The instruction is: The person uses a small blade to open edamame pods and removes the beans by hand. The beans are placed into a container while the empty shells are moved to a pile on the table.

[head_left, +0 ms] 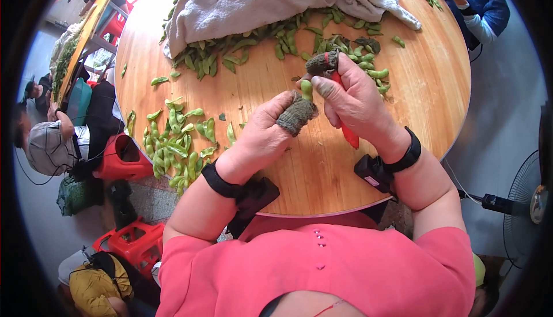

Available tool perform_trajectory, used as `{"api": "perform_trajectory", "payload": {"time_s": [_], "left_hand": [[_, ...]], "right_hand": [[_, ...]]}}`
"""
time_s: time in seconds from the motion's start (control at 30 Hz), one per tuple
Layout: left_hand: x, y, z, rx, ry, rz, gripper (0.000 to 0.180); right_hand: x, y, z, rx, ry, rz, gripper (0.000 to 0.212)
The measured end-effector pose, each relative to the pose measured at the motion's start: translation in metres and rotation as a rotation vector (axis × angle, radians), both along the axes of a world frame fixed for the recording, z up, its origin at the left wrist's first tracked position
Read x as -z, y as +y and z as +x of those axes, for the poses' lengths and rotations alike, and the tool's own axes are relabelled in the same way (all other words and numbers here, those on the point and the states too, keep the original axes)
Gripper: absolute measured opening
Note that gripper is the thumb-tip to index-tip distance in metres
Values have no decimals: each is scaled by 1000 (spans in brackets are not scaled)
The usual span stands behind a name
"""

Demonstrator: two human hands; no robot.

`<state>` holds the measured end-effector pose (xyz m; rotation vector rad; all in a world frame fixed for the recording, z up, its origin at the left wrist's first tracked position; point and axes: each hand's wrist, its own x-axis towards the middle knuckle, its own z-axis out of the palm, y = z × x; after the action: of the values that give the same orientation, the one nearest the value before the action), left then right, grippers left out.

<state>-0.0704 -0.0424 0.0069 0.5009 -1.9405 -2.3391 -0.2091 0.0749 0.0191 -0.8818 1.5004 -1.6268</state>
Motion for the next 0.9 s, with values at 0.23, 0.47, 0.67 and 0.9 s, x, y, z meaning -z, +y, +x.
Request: {"api": "perform_trajectory", "payload": {"time_s": [0.23, 0.47, 0.67, 0.9], "left_hand": [[7, -6, 3, 61, 96, -136, 10], [16, -6, 3, 65, 196, -624, 6], [18, -8, 7, 99, 262, -891, 14], [2, -1, 15, 148, 218, 184, 22]], "right_hand": [[-10, 8, -15, -267, -127, 224, 14], [-13, 12, -15, -406, -36, 256, 11], [-10, 12, -8, -386, -74, 230, 11], [-13, 14, 1, -393, -677, 36, 15]]}}
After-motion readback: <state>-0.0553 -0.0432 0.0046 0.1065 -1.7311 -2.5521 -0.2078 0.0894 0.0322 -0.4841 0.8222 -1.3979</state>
